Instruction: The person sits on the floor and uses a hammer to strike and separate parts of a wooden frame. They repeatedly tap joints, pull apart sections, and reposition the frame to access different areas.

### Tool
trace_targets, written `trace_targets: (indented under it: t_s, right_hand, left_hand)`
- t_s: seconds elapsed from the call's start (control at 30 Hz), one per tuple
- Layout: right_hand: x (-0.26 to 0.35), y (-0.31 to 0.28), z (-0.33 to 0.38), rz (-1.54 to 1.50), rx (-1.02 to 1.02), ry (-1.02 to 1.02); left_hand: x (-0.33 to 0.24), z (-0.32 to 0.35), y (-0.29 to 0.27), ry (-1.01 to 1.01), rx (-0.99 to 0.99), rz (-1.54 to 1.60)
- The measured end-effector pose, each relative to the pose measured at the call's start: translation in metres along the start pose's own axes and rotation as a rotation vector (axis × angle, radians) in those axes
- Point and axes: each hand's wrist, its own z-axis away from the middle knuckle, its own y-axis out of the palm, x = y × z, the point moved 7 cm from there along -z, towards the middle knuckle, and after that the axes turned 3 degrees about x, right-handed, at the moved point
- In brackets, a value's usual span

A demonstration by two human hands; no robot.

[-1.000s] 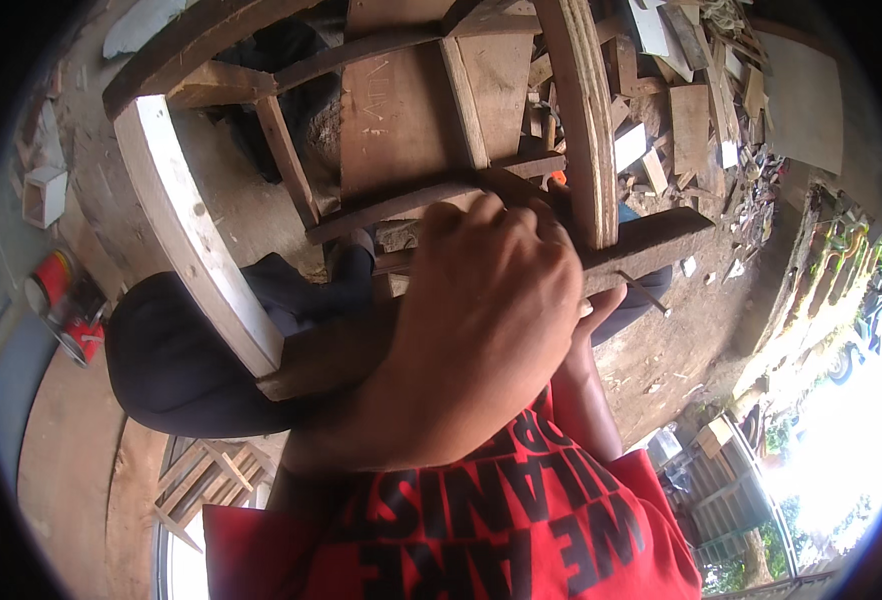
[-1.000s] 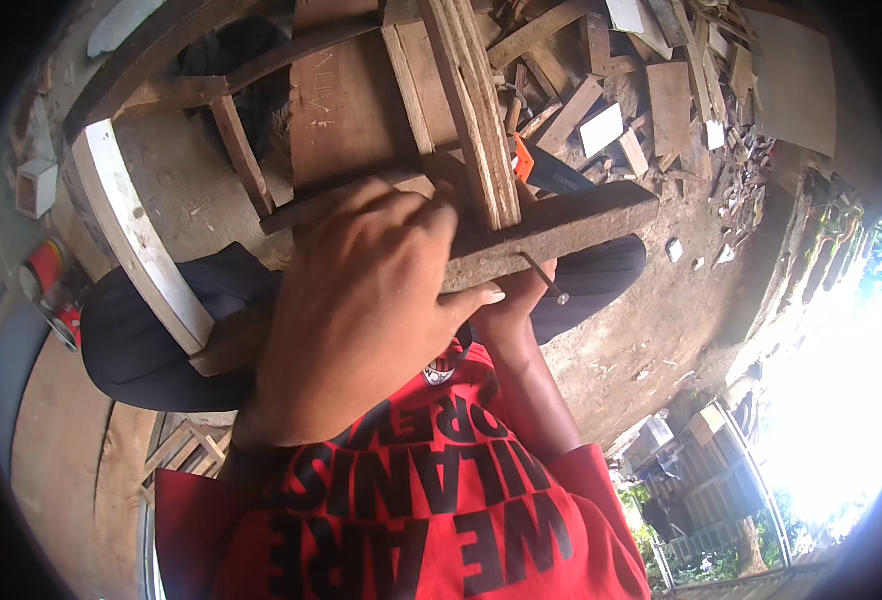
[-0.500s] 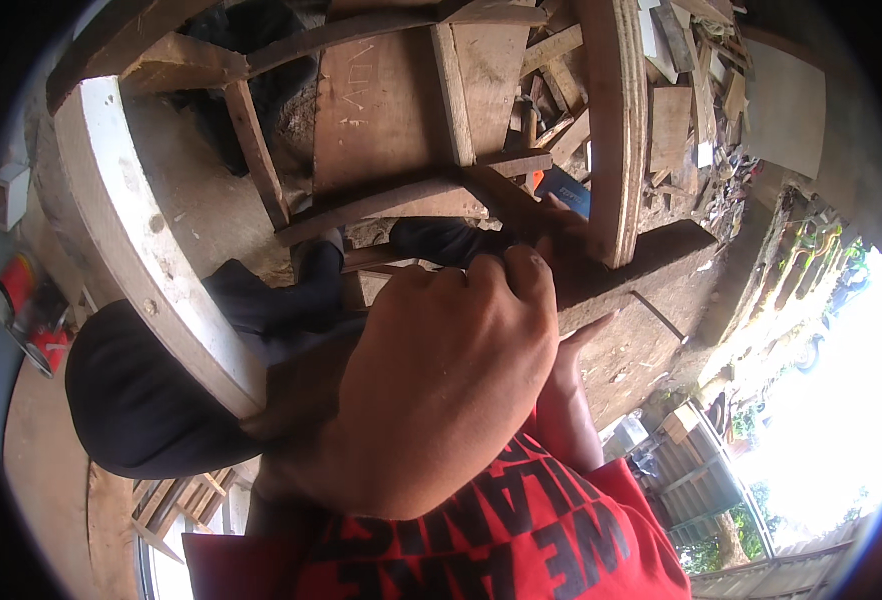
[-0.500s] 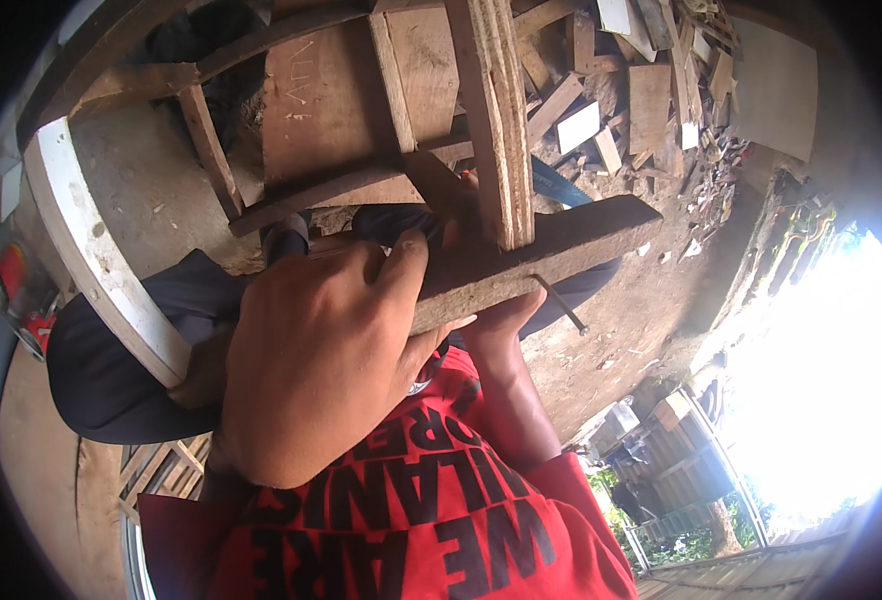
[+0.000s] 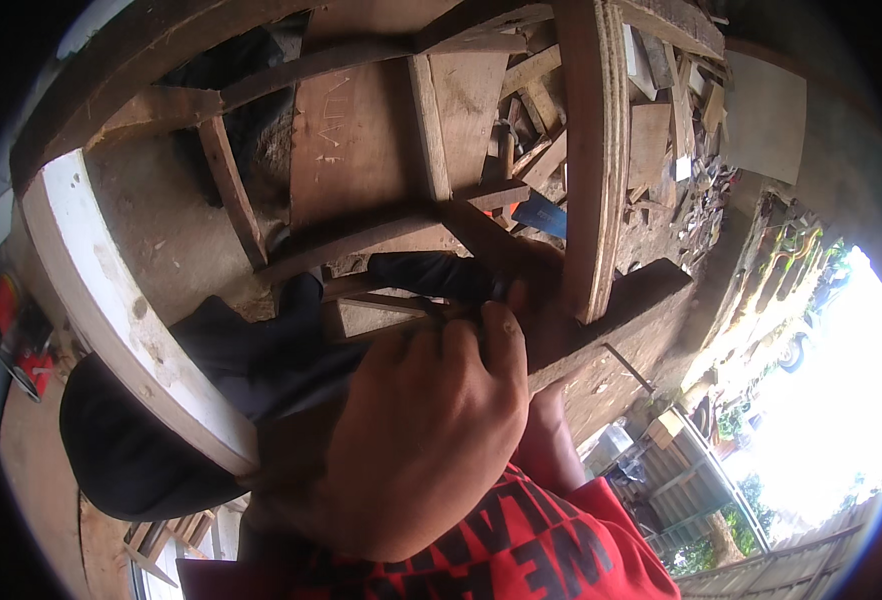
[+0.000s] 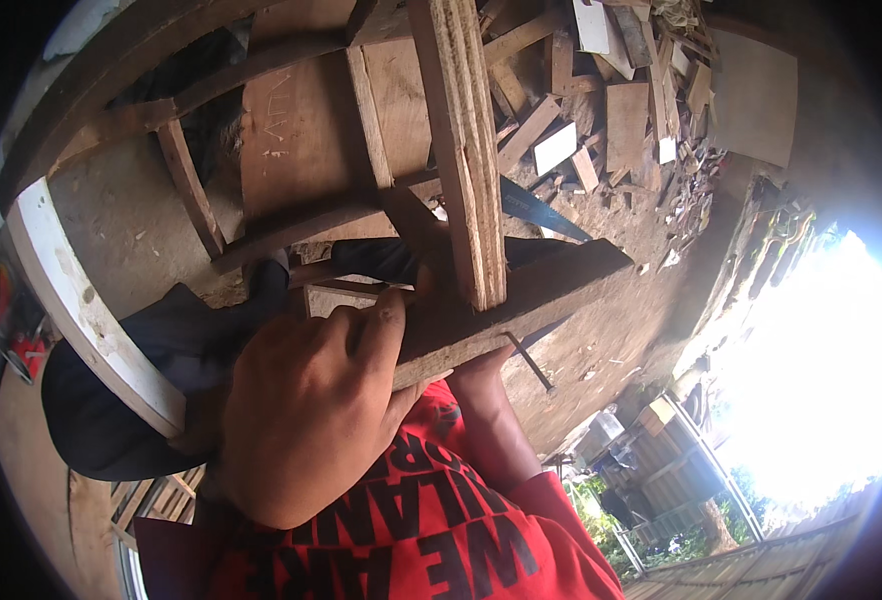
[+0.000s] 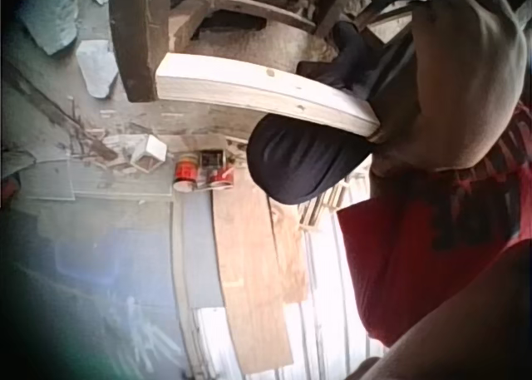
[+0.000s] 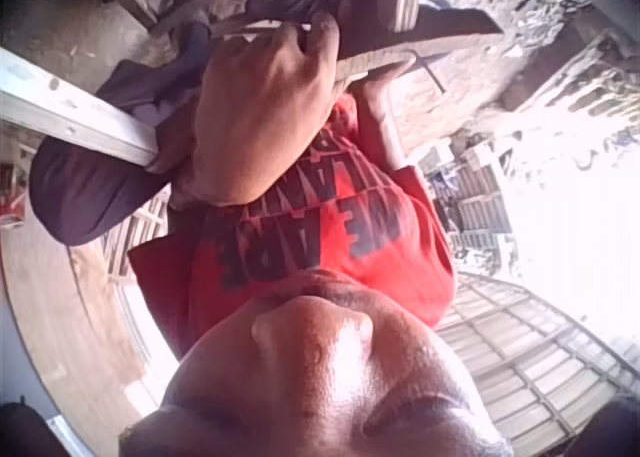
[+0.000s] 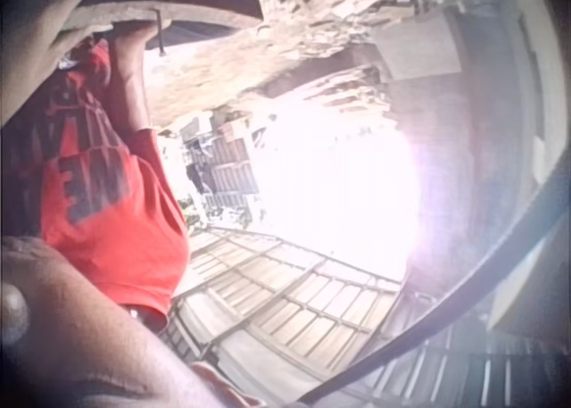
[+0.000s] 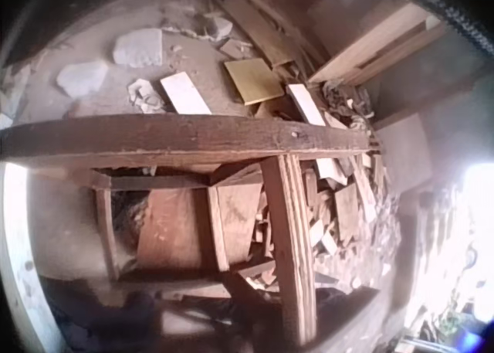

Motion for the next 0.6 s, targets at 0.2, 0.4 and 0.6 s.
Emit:
trace_targets:
  t_s: [0.2,0.4,0.6]
  right_hand:
    - [0.007,0.003,-0.011,0.153,0.047,-0.058]
    - [-0.006,0.003,-0.014,-0.182,0.202,0.0]
    - [0.016,0.007,-0.004,0.432,-0.059,-0.051]
  left_hand:
    - [0.001,0.0,-0.002,-0.012,0.02,0.009]
    - [0.003,-0.002,-0.002,-0.01,0.06,0.026]
    - [0.002,-0.001,-0.001,-0.023,0.047,0.004]
